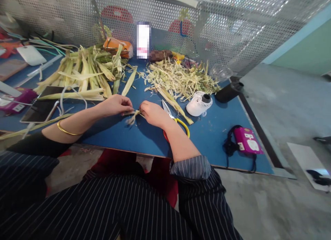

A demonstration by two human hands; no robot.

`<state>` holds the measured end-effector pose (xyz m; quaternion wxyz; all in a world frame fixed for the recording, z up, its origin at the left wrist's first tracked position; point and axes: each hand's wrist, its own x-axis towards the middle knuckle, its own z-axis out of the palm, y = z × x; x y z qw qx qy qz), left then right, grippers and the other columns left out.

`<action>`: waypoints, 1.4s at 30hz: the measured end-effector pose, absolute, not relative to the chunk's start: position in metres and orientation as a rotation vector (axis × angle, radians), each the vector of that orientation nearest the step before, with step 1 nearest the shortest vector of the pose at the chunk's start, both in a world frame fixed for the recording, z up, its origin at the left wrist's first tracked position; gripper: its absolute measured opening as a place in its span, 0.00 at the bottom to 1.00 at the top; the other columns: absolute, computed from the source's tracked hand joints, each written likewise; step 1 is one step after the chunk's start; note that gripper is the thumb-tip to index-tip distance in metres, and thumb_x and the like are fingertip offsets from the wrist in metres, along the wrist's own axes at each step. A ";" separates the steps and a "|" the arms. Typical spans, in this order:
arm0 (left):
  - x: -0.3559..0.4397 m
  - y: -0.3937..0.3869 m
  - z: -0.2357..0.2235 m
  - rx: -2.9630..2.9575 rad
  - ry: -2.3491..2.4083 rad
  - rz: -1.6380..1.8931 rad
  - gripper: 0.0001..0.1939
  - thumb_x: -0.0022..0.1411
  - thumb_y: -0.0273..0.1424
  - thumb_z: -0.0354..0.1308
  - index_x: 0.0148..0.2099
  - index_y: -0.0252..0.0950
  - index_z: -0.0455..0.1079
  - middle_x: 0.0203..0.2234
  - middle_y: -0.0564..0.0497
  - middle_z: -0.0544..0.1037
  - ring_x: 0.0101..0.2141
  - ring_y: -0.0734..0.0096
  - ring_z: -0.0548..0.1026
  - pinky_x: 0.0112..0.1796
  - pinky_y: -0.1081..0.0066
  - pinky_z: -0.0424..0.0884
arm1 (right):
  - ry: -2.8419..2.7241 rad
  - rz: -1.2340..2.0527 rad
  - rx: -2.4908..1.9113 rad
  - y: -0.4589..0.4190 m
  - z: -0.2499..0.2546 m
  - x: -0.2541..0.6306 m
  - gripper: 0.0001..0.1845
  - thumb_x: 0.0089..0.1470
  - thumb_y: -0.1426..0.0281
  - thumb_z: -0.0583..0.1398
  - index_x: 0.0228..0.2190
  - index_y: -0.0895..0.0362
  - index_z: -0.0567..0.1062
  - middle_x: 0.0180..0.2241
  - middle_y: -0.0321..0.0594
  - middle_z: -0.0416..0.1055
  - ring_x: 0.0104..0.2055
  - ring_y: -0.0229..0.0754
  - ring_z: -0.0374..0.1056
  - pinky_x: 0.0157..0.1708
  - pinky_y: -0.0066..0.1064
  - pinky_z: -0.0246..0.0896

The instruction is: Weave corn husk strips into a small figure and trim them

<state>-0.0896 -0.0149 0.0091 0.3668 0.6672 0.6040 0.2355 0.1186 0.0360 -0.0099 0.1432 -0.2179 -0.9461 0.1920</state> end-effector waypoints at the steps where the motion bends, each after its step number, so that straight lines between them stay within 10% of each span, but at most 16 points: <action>1: -0.088 -0.016 0.009 1.715 1.549 0.594 0.11 0.51 0.38 0.60 0.27 0.34 0.71 0.17 0.52 0.73 0.18 0.75 0.69 0.24 0.73 0.64 | -2.731 0.541 -0.631 0.036 -0.010 0.118 0.11 0.56 0.78 0.49 0.32 0.59 0.71 0.41 0.47 0.71 0.42 0.42 0.67 0.44 0.34 0.59; 9: -0.083 -0.021 0.009 1.782 1.589 0.478 0.14 0.51 0.35 0.57 0.39 0.34 0.76 0.24 0.50 0.79 0.21 0.70 0.73 0.25 0.72 0.65 | -2.754 0.499 -0.642 0.037 -0.013 0.118 0.10 0.57 0.78 0.50 0.32 0.58 0.71 0.41 0.47 0.71 0.42 0.43 0.67 0.43 0.34 0.59; 17: -0.095 -0.009 0.025 2.193 1.672 0.256 0.14 0.54 0.40 0.54 0.25 0.39 0.75 0.18 0.52 0.73 0.23 0.70 0.68 0.26 0.71 0.57 | -2.767 0.463 -0.660 0.037 -0.012 0.118 0.10 0.58 0.77 0.48 0.33 0.58 0.69 0.41 0.47 0.70 0.43 0.43 0.66 0.43 0.34 0.58; 31: -0.081 0.002 -0.004 1.205 1.294 0.840 0.15 0.59 0.41 0.57 0.30 0.33 0.74 0.32 0.43 0.80 0.21 0.78 0.70 0.21 0.74 0.64 | -2.685 0.624 -0.673 0.035 -0.011 0.117 0.09 0.59 0.74 0.49 0.31 0.57 0.69 0.37 0.42 0.67 0.38 0.40 0.64 0.42 0.32 0.57; 42: -0.075 -0.003 -0.015 1.136 1.218 0.894 0.12 0.50 0.31 0.67 0.36 0.30 0.74 0.25 0.47 0.79 0.24 0.74 0.76 0.32 0.70 0.74 | -2.498 0.731 -0.749 0.037 -0.018 0.115 0.07 0.56 0.71 0.56 0.26 0.57 0.69 0.40 0.44 0.69 0.42 0.41 0.66 0.46 0.34 0.59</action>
